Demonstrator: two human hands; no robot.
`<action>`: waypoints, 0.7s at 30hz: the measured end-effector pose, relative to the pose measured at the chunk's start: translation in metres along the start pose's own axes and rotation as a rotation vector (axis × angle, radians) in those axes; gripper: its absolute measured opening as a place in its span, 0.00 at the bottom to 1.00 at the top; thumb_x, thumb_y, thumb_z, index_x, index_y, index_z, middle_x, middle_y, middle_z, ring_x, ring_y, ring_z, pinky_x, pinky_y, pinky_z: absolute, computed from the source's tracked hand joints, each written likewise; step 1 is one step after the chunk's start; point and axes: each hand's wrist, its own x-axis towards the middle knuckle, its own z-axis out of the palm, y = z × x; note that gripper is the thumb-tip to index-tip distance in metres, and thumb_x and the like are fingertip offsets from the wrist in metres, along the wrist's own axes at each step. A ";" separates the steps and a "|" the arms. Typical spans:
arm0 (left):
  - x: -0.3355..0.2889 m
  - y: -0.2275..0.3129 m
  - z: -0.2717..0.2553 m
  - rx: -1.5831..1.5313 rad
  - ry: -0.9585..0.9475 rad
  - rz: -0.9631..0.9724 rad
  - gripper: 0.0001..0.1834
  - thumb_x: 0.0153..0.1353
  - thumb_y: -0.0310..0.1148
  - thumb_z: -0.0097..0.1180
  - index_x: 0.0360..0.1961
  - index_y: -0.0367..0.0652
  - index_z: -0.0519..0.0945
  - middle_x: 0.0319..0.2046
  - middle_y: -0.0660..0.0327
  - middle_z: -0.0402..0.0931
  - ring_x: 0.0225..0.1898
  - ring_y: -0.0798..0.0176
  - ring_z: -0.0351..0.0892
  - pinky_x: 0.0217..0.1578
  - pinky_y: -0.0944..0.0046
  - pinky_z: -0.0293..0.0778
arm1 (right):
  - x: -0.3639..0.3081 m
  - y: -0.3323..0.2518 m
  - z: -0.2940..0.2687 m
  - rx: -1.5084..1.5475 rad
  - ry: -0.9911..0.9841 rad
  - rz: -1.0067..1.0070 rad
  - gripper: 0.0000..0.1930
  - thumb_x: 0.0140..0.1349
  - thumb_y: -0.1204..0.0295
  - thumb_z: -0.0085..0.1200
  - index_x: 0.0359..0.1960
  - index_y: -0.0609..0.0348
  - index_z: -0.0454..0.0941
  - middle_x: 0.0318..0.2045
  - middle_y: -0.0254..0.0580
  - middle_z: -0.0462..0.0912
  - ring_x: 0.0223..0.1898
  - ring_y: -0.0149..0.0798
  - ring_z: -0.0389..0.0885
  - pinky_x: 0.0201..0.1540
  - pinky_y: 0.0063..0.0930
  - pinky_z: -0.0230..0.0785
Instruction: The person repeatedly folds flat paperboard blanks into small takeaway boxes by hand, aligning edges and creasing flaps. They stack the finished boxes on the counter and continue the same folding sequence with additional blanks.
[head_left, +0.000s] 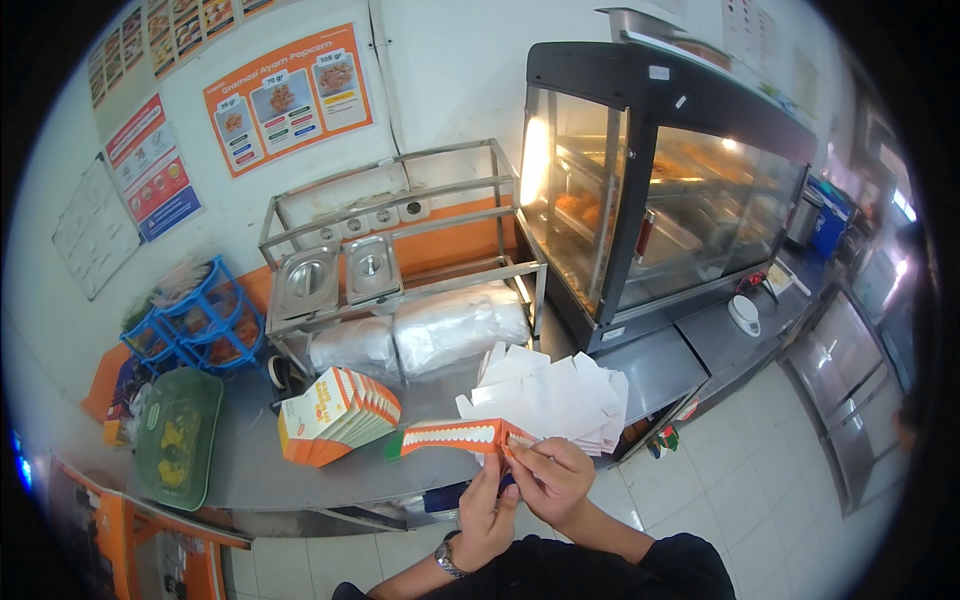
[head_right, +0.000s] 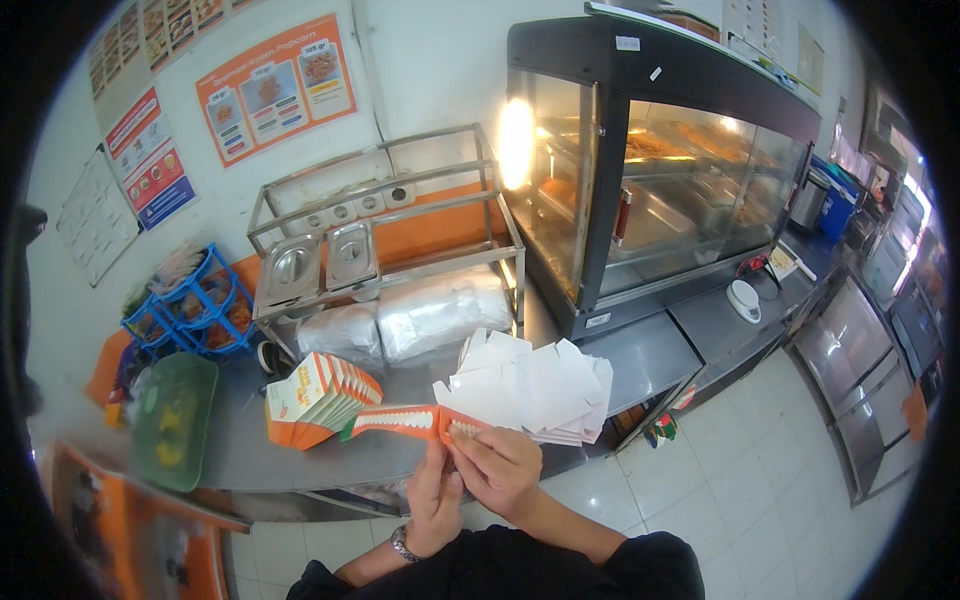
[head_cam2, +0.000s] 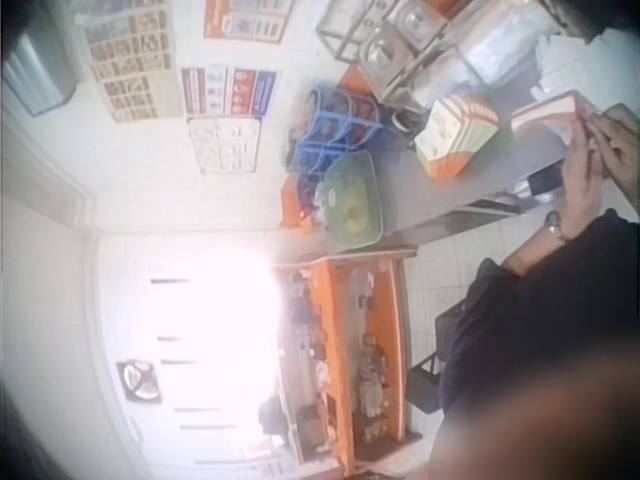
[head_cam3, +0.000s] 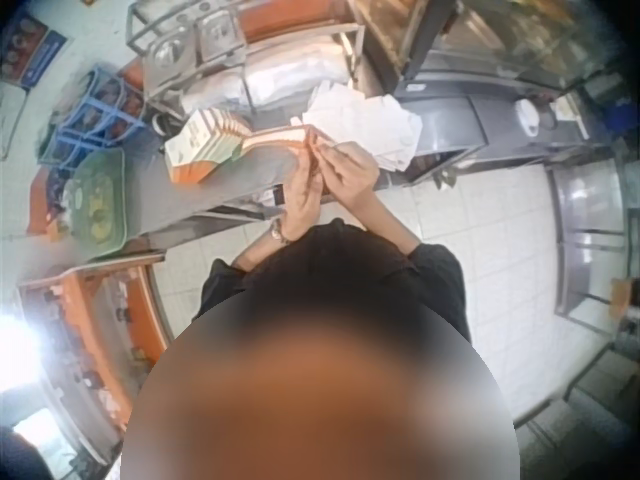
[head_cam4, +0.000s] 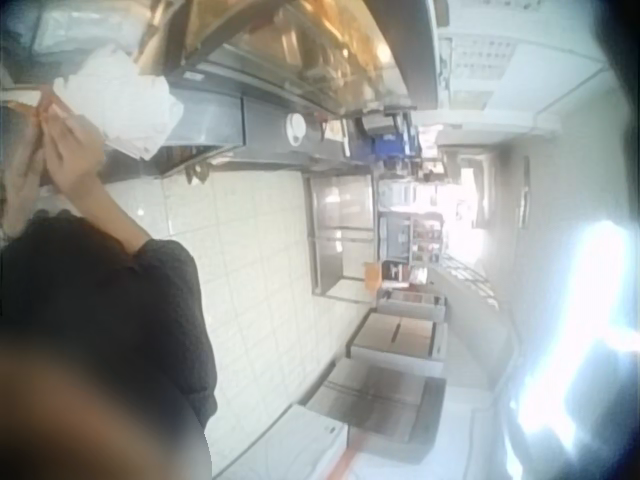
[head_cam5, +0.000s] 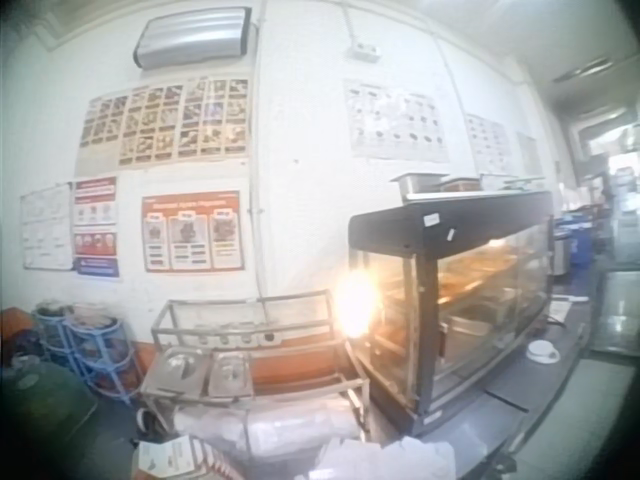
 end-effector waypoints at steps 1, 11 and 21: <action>-0.001 -0.001 0.001 -0.035 -0.008 -0.010 0.30 0.65 0.24 0.48 0.66 0.26 0.56 0.56 0.37 0.70 0.52 0.44 0.77 0.51 0.59 0.72 | 0.000 0.001 -0.001 -0.021 -0.013 -0.019 0.15 0.46 0.81 0.65 0.39 0.61 0.84 0.24 0.35 0.77 0.20 0.35 0.75 0.20 0.26 0.64; 0.003 0.002 -0.003 -0.029 -0.177 0.000 0.40 0.64 0.32 0.53 0.68 0.23 0.46 0.64 0.34 0.57 0.63 0.38 0.64 0.60 0.53 0.63 | -0.004 0.005 -0.005 -0.135 -0.072 -0.111 0.17 0.43 0.77 0.66 0.39 0.61 0.84 0.24 0.34 0.75 0.21 0.36 0.74 0.21 0.28 0.63; 0.001 -0.006 -0.008 -0.365 0.152 -0.203 0.25 0.66 0.27 0.51 0.61 0.27 0.62 0.54 0.46 0.72 0.54 0.59 0.74 0.55 0.62 0.68 | -0.007 -0.007 0.004 -0.100 -0.304 -0.086 0.23 0.50 0.74 0.60 0.51 0.63 0.78 0.28 0.38 0.76 0.25 0.39 0.76 0.24 0.30 0.66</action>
